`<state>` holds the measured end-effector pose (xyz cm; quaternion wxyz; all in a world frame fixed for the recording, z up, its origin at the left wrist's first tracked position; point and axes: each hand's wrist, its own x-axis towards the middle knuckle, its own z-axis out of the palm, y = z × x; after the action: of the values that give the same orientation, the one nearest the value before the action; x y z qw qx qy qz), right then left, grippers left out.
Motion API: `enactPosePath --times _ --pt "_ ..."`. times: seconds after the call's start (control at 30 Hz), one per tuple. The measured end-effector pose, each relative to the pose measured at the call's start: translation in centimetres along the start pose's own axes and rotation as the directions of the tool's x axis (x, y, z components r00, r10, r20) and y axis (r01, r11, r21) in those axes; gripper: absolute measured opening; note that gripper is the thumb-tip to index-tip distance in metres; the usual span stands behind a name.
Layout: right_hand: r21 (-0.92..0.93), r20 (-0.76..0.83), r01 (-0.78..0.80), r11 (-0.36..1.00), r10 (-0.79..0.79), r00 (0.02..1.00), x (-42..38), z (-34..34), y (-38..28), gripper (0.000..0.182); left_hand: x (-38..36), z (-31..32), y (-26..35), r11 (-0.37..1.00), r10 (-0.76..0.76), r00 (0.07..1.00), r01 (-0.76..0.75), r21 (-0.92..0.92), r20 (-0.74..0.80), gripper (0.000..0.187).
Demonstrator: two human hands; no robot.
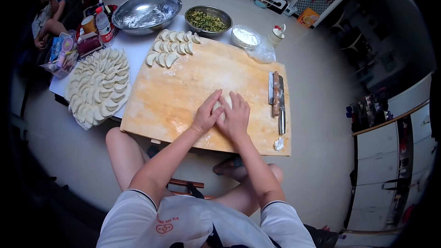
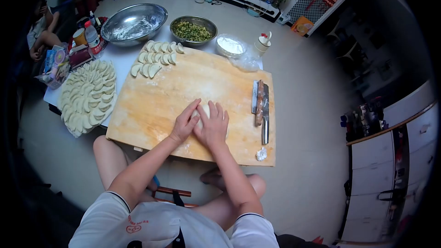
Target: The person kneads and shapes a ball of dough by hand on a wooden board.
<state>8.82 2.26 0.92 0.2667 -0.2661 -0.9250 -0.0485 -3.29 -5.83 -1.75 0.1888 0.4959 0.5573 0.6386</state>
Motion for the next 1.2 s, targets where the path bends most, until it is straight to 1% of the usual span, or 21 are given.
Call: enactPosePath --times 0.03,0.1,0.13,0.2,0.23,0.27,0.37,0.4,0.47,0.57,0.67,0.73,0.77,0.8,0.9,0.93,1.0,1.03,1.07,1.17,1.2 --pt "0.029 -0.007 -0.055 0.998 0.055 0.998 1.1 0.7 0.1 0.053 -0.2 0.1 -0.4 1.0 -0.009 0.999 0.009 -0.007 -0.036 0.062" --pt "0.113 0.181 -0.299 0.947 0.277 0.944 3.7 0.5 0.3 0.053 -0.1 0.4 -0.7 1.0 -0.009 0.995 0.007 -0.023 -0.1 0.063" --pt "0.139 0.272 -0.411 0.901 0.364 0.891 5.1 0.1 0.4 0.053 0.1 0.3 -0.3 0.998 0.014 0.993 -0.006 0.07 -0.121 0.064" --pt "0.14 0.377 -0.635 0.76 0.552 0.744 7.2 -0.1 1.1 0.056 0.1 0.5 -0.4 0.992 -0.013 0.99 0.03 0.119 -0.14 0.065" --pt "0.133 0.426 -0.726 0.674 0.623 0.656 7.9 -0.5 1.3 0.058 0.1 0.4 -0.6 0.989 -0.022 0.988 0.044 0.143 -0.155 0.065" --pt "0.134 0.47 -0.781 0.611 0.654 0.592 8.0 -1.0 1.5 0.062 0.1 0.3 -0.8 0.988 -0.037 0.986 0.061 0.144 -0.163 0.065" --pt "0.217 0.411 -0.73 0.648 0.618 0.67 5.1 -0.4 1.5 0.063 0.2 0.4 -1.3 0.988 -0.075 0.981 0.098 0.123 -0.182 0.065" --pt "0.23 0.437 -0.695 0.682 0.565 0.699 4.0 -1.8 0.7 0.064 0.2 0.4 -1.4 0.989 -0.078 0.98 0.099 0.11 -0.184 0.065" --pt "0.302 0.35 -0.508 0.807 0.402 0.846 0.5 -3.5 -0.4 0.063 0.1 0.5 -1.4 0.992 -0.099 0.977 0.112 0.058 -0.187 0.064" --pt "0.183 0.34 -0.306 0.934 0.232 0.911 -2.5 -7.9 -3.0 0.061 0.1 0.3 -1.0 0.993 -0.119 0.974 0.119 -0.01 -0.19 0.063" --pt "0.201 0.179 -0.192 0.961 0.157 0.971 -2.6 -8.1 -2.5 0.06 0.0 0.2 -1.3 0.994 -0.11 0.973 0.109 -0.016 -0.204 0.063" --pt "0.07 0.071 0.056 0.996 -0.061 0.996 -0.2 -7.4 -1.7 0.061 0.0 0.1 -1.3 0.992 -0.123 0.971 0.118 -0.033 -0.206 0.063" --pt "-0.004 0.029 0.175 0.985 -0.175 0.984 1.1 -6.9 -1.2 0.062 0.0 0.2 -1.4 0.992 -0.127 0.972 0.12 -0.046 -0.198 0.063" --pt "-0.03 0.123 0.249 0.968 -0.243 0.962 1.6 -4.1 0.2 0.059 0.0 0.2 -1.2 0.991 -0.133 0.973 0.124 -0.059 -0.188 0.063" --pt "0.176 0.167 0.128 0.976 -0.158 0.973 4.0 1.4 2.8 0.054 0.7 0.0 -0.9 0.991 -0.122 0.975 0.11 -0.075 -0.186 0.063" --pt "0.206 0.224 0.016 0.978 -0.063 0.972 5.1 1.4 2.7 0.051 0.1 0.1 -0.9 0.99 -0.129 0.976 0.117 -0.078 -0.178 0.063" --pt "0.178 0.307 -0.26 0.949 0.197 0.931 7.2 1.3 1.7 0.051 0.0 0.2 -1.3 0.987 -0.138 0.974 0.119 -0.11 -0.18 0.063" --pt "0.159 0.338 -0.39 0.907 0.321 0.885 8.1 1.4 1.1 0.051 0.3 0.2 -1.5 0.986 -0.133 0.975 0.112 -0.123 -0.179 0.063" --pt "0.112 0.334 -0.468 0.877 0.41 0.849 8.6 1.9 0.8 0.053 0.4 0.2 -1.7 0.987 -0.135 0.975 0.116 -0.114 -0.175 0.061" --pt "0.046 0.304 -0.582 0.812 0.544 0.783 8.3 0.9 -0.8 0.057 0.5 0.4 -2.1 0.985 -0.149 0.974 0.13 -0.118 -0.17 0.059" --pt "0.042 0.277 -0.574 0.818 0.542 0.793 7.7 0.6 -0.9 0.058 0.5 0.6 -2.2 0.981 -0.159 0.969 0.134 -0.14 -0.187 0.061"
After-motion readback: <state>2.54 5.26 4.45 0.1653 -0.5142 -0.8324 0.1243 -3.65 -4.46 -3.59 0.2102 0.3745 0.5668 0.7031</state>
